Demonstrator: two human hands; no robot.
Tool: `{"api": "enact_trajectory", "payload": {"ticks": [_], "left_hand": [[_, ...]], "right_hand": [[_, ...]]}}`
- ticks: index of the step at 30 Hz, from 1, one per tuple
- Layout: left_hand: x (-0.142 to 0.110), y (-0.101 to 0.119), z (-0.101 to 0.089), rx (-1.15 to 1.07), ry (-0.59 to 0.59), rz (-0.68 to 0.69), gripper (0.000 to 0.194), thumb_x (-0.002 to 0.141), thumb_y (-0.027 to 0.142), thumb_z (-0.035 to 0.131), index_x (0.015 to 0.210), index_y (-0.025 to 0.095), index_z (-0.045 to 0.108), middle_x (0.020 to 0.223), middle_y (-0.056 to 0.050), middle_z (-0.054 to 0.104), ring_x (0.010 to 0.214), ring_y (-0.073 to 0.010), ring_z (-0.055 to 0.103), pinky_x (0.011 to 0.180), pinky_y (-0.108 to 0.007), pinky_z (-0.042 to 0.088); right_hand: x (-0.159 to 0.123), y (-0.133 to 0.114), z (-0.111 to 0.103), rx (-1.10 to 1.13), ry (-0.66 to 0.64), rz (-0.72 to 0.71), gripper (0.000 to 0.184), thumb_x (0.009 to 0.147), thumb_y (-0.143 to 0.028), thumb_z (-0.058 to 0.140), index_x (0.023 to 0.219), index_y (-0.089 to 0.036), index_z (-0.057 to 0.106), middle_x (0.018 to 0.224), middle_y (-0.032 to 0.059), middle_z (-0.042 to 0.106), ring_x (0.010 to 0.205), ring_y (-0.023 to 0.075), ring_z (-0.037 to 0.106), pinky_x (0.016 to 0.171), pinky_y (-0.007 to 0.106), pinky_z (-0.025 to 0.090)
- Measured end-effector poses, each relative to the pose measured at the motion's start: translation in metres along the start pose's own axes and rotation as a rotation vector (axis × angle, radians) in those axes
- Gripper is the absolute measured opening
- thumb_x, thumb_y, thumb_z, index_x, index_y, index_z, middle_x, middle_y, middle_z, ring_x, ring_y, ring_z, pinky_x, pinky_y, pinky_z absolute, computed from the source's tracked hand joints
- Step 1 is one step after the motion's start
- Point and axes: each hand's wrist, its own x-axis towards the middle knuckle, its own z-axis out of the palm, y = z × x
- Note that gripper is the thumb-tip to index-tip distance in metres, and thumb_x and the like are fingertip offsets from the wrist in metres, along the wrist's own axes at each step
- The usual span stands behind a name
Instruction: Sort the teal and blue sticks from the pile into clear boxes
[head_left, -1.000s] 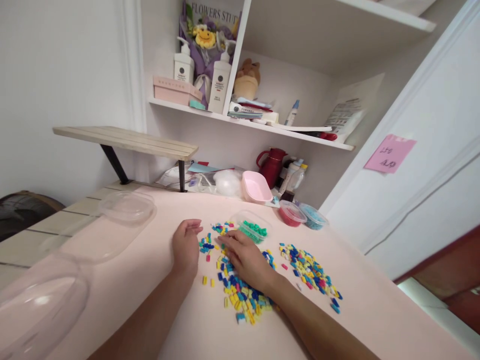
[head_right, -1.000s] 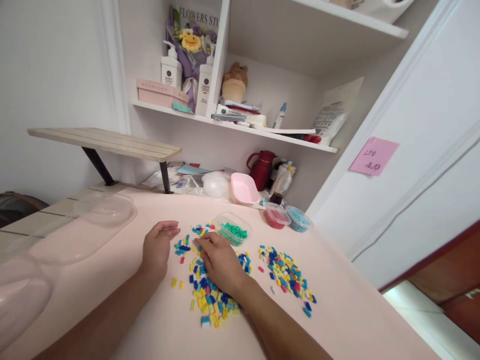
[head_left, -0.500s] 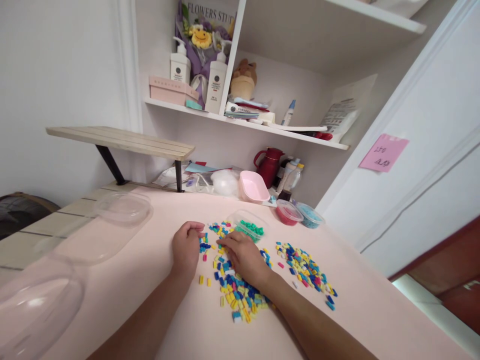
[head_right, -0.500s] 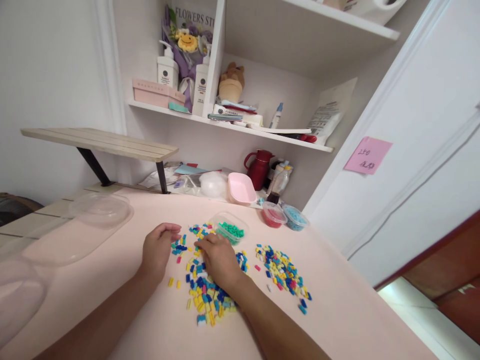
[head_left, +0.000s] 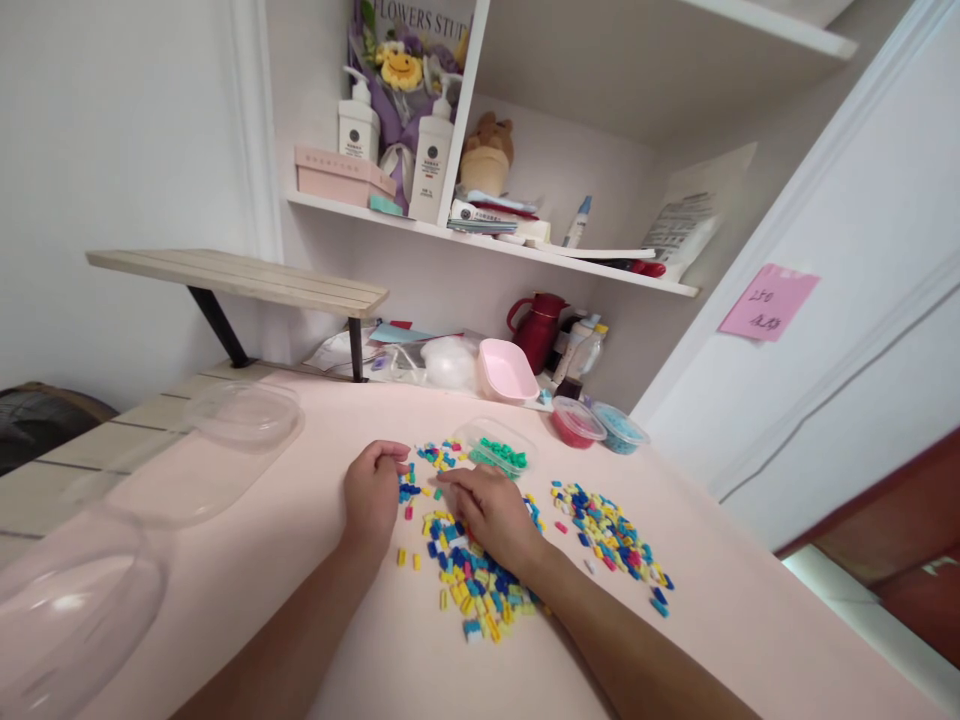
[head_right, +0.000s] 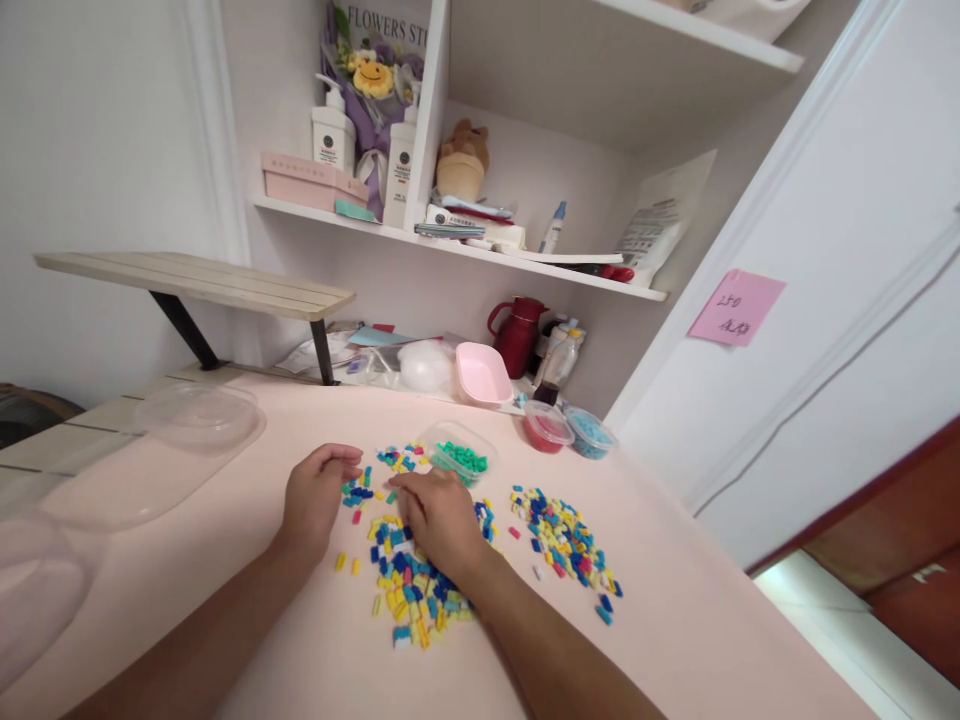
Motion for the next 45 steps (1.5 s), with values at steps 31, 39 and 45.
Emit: {"api": "enact_trajectory", "payload": {"ticks": [31,39,45], "left_hand": [[0.006,-0.004,0.002,-0.093,-0.026,-0.015,0.021,0.066,0.024,0.048,0.071,0.021,0.068,0.070,-0.002,0.069,0.068,-0.0170,0.067,0.070,-0.031,0.053],[0.005,-0.006,0.004,-0.032,-0.046,0.027,0.020,0.065,0.023,0.050,0.067,0.023,0.070,0.067,-0.002,0.070,0.068,-0.0184,0.066,0.065,-0.030,0.051],[0.005,-0.007,0.003,-0.015,-0.050,0.036,0.022,0.067,0.022,0.049,0.069,0.023,0.070,0.067,-0.002,0.070,0.069,-0.0184,0.067,0.068,-0.031,0.051]], "right_hand": [[0.013,-0.020,-0.050,0.044,0.155,-0.025,0.020,0.095,-0.020,0.052,0.101,-0.025,0.071,0.101,0.0033,0.075,0.092,0.0192,0.068,0.084,0.032,0.052],[0.015,0.025,-0.085,-0.093,0.360,0.101,0.022,0.094,-0.027,0.052,0.100,-0.021,0.072,0.093,0.0063,0.075,0.083,0.0221,0.068,0.077,0.036,0.052],[0.012,0.042,-0.078,-0.311,0.282,0.044,0.027,0.093,-0.020,0.051,0.112,-0.022,0.071,0.109,0.0098,0.069,0.097,0.0259,0.064,0.082,0.040,0.051]]}}
